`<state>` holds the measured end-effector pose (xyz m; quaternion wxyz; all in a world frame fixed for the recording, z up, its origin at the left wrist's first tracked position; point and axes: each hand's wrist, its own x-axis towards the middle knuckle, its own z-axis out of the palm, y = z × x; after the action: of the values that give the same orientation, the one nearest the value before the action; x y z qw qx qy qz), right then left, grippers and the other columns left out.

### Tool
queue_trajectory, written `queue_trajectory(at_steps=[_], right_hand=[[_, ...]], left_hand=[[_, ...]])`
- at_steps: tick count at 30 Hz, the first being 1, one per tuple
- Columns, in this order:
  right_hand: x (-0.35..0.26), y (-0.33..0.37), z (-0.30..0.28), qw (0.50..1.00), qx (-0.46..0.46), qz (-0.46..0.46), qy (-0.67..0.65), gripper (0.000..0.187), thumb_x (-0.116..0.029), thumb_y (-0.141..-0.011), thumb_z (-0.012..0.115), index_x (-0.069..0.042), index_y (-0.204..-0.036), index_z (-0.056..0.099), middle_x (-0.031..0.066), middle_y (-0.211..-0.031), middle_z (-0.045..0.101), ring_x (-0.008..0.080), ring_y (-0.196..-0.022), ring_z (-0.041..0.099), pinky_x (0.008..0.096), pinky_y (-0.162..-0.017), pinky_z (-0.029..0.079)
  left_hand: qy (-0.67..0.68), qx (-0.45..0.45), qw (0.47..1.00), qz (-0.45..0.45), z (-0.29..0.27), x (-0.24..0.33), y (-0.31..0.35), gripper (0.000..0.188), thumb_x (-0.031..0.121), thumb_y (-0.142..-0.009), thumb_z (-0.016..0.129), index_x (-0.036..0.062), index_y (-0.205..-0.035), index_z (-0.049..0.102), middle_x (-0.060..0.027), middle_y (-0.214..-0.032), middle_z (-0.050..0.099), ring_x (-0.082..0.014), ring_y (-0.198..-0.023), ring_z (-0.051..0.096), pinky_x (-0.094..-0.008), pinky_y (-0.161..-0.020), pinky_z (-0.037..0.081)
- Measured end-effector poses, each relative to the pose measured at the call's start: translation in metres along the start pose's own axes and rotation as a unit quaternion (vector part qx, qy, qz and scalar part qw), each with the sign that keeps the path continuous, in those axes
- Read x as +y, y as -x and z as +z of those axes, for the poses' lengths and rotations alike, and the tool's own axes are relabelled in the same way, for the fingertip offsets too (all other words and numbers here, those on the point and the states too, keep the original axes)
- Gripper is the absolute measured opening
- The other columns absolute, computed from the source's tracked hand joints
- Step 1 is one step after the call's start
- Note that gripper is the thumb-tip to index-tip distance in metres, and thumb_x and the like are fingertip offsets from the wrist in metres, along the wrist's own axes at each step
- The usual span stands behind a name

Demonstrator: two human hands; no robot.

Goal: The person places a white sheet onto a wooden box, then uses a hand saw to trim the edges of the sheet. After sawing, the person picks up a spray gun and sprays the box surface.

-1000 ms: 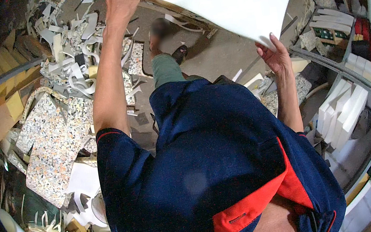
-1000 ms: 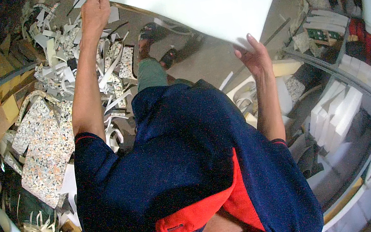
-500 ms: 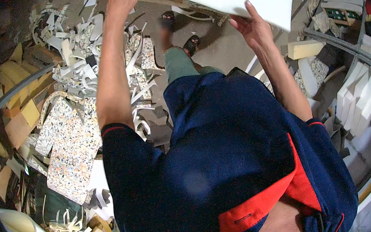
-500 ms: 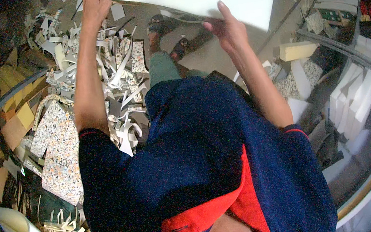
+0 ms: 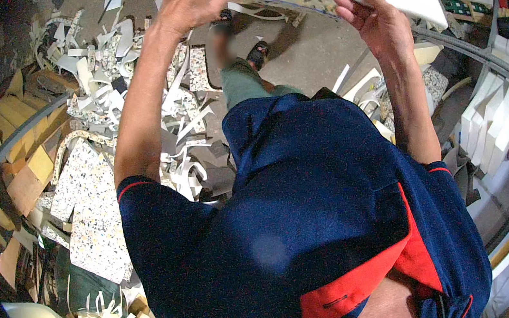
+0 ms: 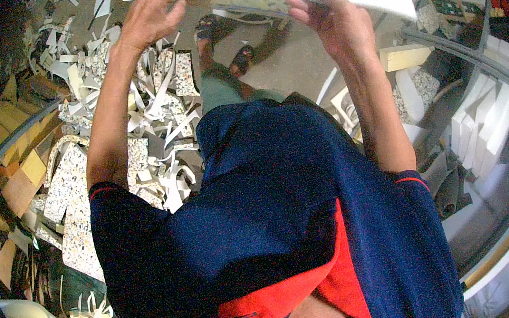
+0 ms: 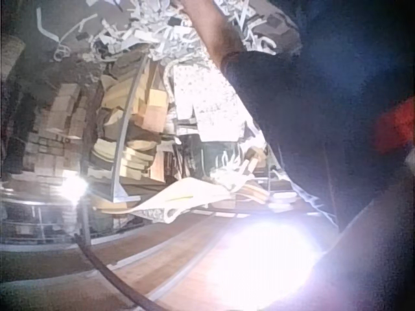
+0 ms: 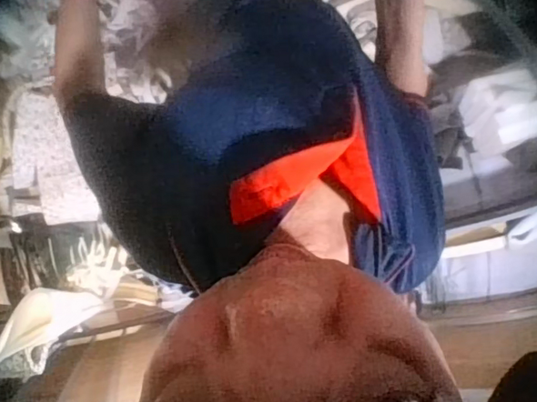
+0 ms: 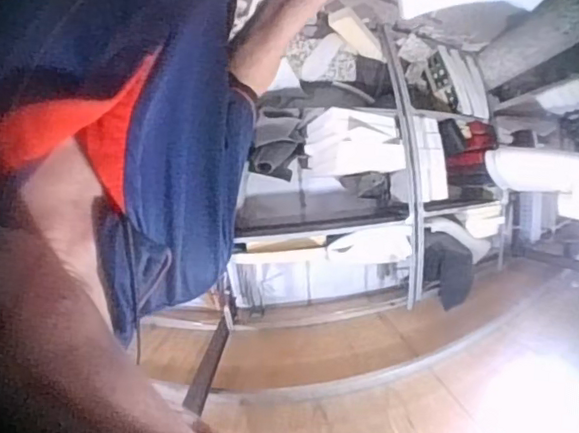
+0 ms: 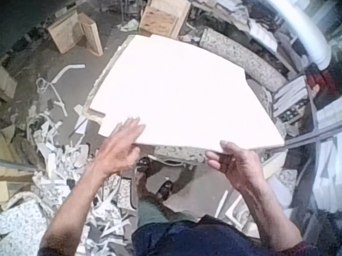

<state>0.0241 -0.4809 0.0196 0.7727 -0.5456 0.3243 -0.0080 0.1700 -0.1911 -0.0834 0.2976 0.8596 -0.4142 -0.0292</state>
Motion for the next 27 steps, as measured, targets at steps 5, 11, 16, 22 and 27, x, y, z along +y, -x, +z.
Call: queue_trajectory(at_steps=[5,11,16,22,27], right_hand=[[0.035,0.001,-0.021,0.996,0.052,0.071,0.003,0.043,-0.006,-0.094,0.063,0.023,-0.120,0.046,0.0299,-0.119,0.056,0.0433,-0.103,0.068,0.0412,-0.083,0.063],[0.051,-0.003,-0.029,0.990,0.088,0.113,0.014,0.030,-0.009,-0.095,0.065,0.010,-0.115,0.055,0.0219,-0.107,0.064,0.0343,-0.102,0.069,0.0387,-0.087,0.061],[0.064,-0.008,-0.038,0.991,0.068,0.115,0.016,0.030,-0.010,-0.094,0.067,0.009,-0.114,0.056,0.0202,-0.107,0.064,0.0345,-0.102,0.069,0.0393,-0.088,0.061],[0.069,-0.010,-0.035,0.990,0.070,0.122,0.019,0.032,-0.010,-0.094,0.067,0.010,-0.116,0.055,0.0214,-0.110,0.063,0.0337,-0.103,0.069,0.0382,-0.087,0.062],[0.072,-0.011,-0.037,0.992,0.059,0.110,0.016,0.034,-0.010,-0.096,0.065,0.012,-0.118,0.053,0.0230,-0.112,0.062,0.0344,-0.103,0.069,0.0373,-0.086,0.062]], left_hand=[[-0.074,0.061,0.994,0.056,0.041,0.057,-0.020,0.069,0.021,-0.079,0.069,0.0009,-0.142,0.048,-0.0229,-0.150,0.045,-0.0399,-0.143,0.036,-0.0519,-0.119,0.029],[-0.084,0.050,0.995,-0.005,0.069,0.078,-0.031,0.065,0.009,-0.077,0.065,-0.0020,-0.139,0.050,-0.0243,-0.145,0.049,-0.0413,-0.138,0.043,-0.0516,-0.116,0.033],[-0.094,0.108,0.990,0.015,0.086,0.075,-0.025,0.055,0.011,-0.082,0.058,-0.0053,-0.134,0.054,-0.0245,-0.141,0.053,-0.0420,-0.135,0.046,-0.0512,-0.114,0.036],[-0.123,0.115,0.986,0.003,0.101,0.075,-0.023,0.054,0.013,-0.084,0.058,-0.0054,-0.134,0.054,-0.0238,-0.140,0.053,-0.0415,-0.135,0.046,-0.0504,-0.114,0.035],[-0.104,0.054,0.993,0.025,0.075,0.080,-0.019,0.061,0.021,-0.081,0.062,-0.0055,-0.135,0.054,-0.0243,-0.139,0.055,-0.0441,-0.135,0.046,-0.0522,-0.116,0.033]])
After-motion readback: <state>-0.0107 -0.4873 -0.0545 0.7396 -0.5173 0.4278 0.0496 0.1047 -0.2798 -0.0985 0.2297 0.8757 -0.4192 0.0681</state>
